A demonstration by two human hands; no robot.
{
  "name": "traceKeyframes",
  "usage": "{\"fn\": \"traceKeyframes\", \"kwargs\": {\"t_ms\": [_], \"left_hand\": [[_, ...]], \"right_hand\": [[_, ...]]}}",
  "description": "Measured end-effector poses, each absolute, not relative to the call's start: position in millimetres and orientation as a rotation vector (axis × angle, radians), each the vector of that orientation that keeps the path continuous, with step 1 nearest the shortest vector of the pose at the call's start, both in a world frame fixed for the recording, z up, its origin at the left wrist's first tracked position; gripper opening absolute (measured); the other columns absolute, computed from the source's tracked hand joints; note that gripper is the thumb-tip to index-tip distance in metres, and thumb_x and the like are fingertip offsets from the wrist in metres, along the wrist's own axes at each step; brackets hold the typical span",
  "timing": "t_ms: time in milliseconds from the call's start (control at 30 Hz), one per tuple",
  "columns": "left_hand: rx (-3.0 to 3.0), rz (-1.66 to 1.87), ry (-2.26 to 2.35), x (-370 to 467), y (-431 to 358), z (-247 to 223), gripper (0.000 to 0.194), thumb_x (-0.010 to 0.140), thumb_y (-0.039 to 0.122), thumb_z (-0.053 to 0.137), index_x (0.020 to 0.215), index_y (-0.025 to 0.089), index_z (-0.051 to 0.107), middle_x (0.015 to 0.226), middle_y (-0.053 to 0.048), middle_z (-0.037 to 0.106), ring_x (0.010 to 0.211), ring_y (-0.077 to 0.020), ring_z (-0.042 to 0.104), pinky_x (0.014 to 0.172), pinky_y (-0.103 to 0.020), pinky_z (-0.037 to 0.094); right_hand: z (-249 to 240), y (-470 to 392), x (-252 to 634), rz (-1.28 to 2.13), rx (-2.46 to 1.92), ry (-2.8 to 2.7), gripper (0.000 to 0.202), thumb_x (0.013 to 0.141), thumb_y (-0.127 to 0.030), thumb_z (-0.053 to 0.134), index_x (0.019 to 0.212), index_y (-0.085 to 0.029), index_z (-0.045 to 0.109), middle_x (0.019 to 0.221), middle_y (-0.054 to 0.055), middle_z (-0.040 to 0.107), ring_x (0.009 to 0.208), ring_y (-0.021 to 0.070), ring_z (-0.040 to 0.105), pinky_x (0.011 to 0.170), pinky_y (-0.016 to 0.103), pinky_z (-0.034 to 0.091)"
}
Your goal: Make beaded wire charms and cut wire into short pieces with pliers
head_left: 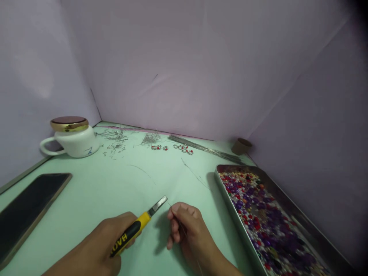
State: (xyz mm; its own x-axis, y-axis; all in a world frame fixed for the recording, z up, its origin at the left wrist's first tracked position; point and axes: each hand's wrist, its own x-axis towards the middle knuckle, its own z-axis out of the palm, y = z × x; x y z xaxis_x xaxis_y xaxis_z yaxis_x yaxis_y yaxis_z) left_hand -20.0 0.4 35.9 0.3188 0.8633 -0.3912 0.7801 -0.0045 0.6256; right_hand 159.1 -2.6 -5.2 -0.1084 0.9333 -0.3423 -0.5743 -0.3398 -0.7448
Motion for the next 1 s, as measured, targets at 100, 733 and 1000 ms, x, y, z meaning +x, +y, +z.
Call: {"fn": "traceKeyframes", "kwargs": {"t_ms": [100, 733, 1000], "left_hand": [[1.815, 0.136, 1.430, -20, 3, 38, 0.029, 0.046, 0.011, 0.035, 0.069, 0.022, 0.050, 0.064, 0.002, 0.054, 0.066, -0.0175, 0.049, 0.058, -0.022, 0.041], [1.818, 0.282, 1.487, -45, 32, 50, 0.026, 0.050, 0.011, 0.034, 0.070, 0.019, 0.049, 0.066, 0.001, 0.054, 0.066, -0.0170, 0.050, 0.058, -0.023, 0.039], [1.797, 0.306, 1.561, -48, 20, 46, 0.029, 0.051, 0.011, 0.037, 0.075, 0.020, 0.052, 0.077, -0.001, 0.059, 0.080, -0.0211, 0.053, 0.067, -0.027, 0.041]], "right_hand": [[-4, -2, 159, 1.687, -0.973, -0.525, 0.025, 0.065, -0.034, 0.065, 0.057, -0.011, 0.059, 0.036, -0.006, 0.043, 0.029, 0.0036, 0.031, 0.031, 0.019, 0.042], [-15, 0, 158, 1.673, -0.964, -0.538, 0.033, 0.058, -0.042, 0.072, 0.053, -0.012, 0.060, 0.033, -0.007, 0.042, 0.026, 0.0023, 0.028, 0.028, 0.019, 0.040], [-21, -2, 162, 1.782, -0.857, -0.665, 0.039, 0.061, -0.048, 0.069, 0.062, -0.008, 0.065, 0.041, 0.000, 0.053, 0.029, 0.0077, 0.046, 0.034, 0.025, 0.047]]}}
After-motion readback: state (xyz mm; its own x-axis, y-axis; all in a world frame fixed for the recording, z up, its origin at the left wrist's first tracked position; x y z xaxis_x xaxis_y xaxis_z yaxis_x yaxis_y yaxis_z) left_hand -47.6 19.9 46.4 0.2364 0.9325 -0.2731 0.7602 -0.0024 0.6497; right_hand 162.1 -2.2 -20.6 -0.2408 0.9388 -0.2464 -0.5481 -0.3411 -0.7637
